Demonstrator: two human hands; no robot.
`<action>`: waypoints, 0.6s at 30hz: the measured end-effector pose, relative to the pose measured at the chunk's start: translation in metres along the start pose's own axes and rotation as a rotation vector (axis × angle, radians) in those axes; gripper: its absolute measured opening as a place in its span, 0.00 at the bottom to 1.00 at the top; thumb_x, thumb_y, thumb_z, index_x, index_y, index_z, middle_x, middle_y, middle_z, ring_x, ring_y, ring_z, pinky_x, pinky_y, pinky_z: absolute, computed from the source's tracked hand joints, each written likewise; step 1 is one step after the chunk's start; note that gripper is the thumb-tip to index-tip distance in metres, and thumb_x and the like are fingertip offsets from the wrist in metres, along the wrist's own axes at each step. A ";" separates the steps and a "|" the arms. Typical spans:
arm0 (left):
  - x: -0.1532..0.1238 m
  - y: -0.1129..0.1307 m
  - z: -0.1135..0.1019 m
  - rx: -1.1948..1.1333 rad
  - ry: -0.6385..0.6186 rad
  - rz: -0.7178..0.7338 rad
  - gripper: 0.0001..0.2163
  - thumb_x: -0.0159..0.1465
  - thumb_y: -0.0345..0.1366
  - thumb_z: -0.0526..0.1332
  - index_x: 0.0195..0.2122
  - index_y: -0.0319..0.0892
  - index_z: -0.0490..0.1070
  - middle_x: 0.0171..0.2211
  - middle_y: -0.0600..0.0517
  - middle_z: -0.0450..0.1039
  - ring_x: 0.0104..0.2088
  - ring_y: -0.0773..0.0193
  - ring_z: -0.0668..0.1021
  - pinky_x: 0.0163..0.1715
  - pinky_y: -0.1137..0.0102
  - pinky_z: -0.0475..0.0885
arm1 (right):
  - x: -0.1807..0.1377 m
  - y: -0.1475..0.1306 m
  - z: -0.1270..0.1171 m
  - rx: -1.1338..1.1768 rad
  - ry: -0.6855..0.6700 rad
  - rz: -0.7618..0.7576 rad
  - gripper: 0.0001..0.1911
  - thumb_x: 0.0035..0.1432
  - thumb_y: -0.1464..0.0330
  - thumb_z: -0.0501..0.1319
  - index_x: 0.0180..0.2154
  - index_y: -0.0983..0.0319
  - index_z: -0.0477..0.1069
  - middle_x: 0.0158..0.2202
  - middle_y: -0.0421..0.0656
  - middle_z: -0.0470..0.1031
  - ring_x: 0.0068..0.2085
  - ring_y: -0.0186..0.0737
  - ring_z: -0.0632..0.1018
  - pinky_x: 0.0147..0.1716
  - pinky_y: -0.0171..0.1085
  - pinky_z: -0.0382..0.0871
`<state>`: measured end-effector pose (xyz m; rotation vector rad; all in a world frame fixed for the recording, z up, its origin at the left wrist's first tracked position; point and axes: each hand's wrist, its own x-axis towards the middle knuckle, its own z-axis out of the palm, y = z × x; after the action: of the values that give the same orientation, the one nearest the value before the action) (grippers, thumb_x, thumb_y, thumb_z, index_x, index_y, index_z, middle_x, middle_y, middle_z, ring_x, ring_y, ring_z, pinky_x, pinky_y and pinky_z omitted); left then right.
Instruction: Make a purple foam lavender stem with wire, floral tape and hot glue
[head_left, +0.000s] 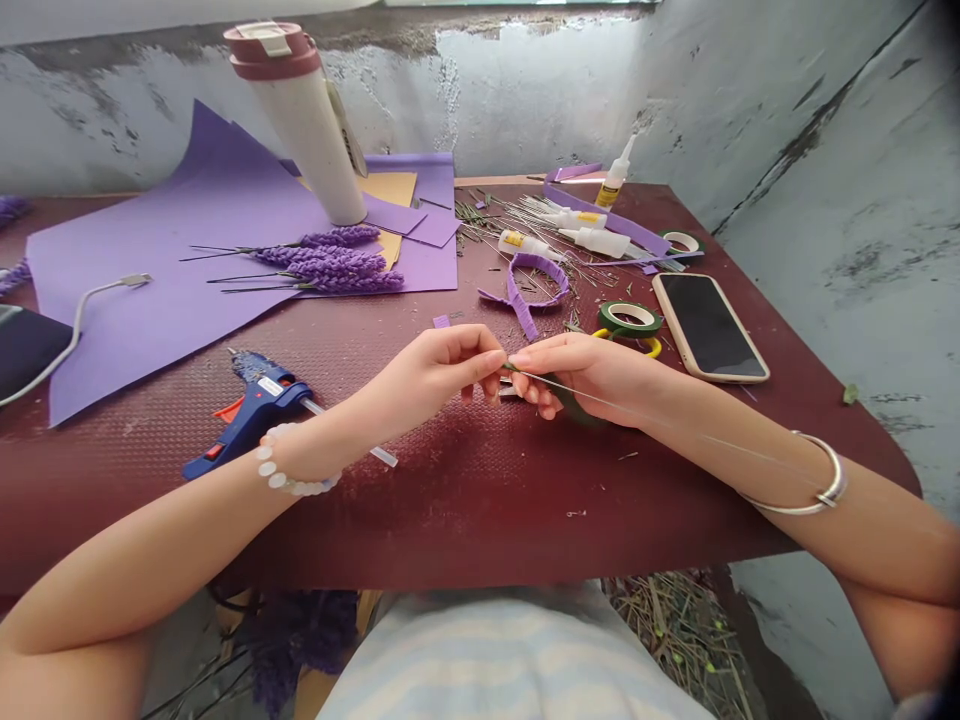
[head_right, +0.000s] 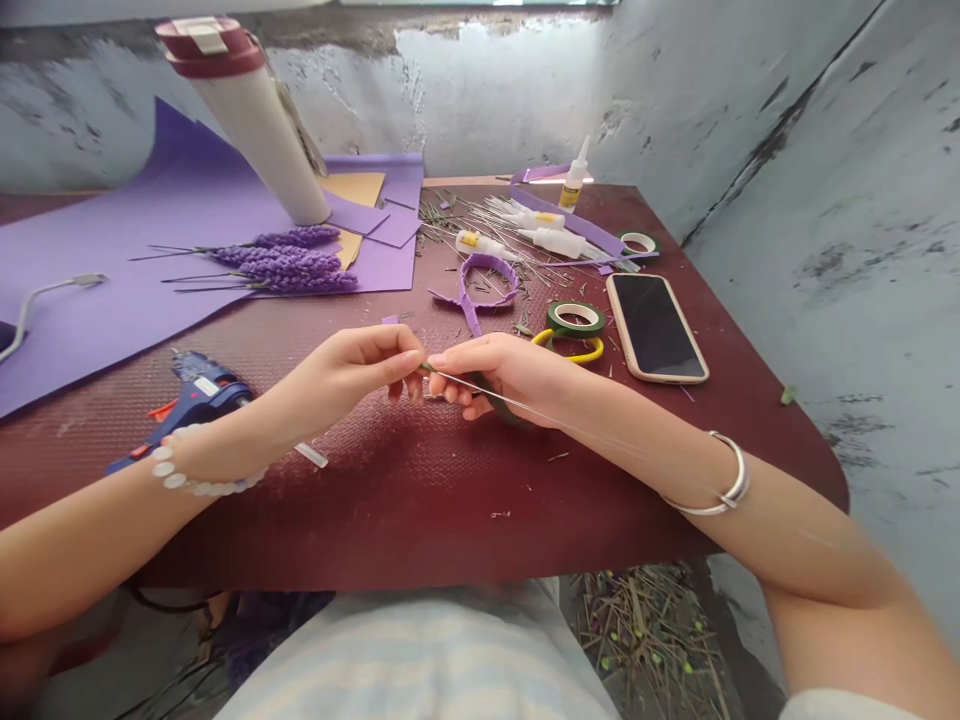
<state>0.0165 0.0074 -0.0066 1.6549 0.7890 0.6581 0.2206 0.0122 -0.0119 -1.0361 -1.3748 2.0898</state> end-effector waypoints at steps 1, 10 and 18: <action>0.000 0.000 0.000 -0.004 0.002 0.010 0.10 0.68 0.37 0.56 0.31 0.37 0.68 0.26 0.54 0.71 0.28 0.72 0.72 0.29 0.76 0.66 | 0.000 0.000 0.001 0.014 -0.007 -0.005 0.11 0.57 0.67 0.61 0.25 0.66 0.75 0.25 0.41 0.70 0.25 0.29 0.69 0.23 0.29 0.67; -0.002 -0.003 0.007 -0.286 0.035 -0.206 0.15 0.68 0.45 0.55 0.34 0.37 0.70 0.27 0.52 0.71 0.28 0.69 0.74 0.27 0.74 0.66 | -0.008 -0.004 0.007 -0.715 0.243 -0.409 0.12 0.60 0.67 0.59 0.25 0.64 0.71 0.24 0.38 0.68 0.27 0.30 0.66 0.27 0.32 0.60; -0.002 -0.002 0.008 -0.168 -0.036 -0.294 0.16 0.65 0.46 0.57 0.28 0.38 0.67 0.23 0.54 0.69 0.24 0.69 0.72 0.25 0.74 0.63 | -0.013 0.007 0.017 -1.640 0.377 -0.846 0.17 0.65 0.70 0.50 0.28 0.65 0.72 0.28 0.45 0.70 0.31 0.37 0.68 0.28 0.36 0.56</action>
<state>0.0208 0.0014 -0.0104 1.3613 0.9045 0.4724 0.2160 -0.0095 -0.0102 -0.8678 -2.5567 -0.1226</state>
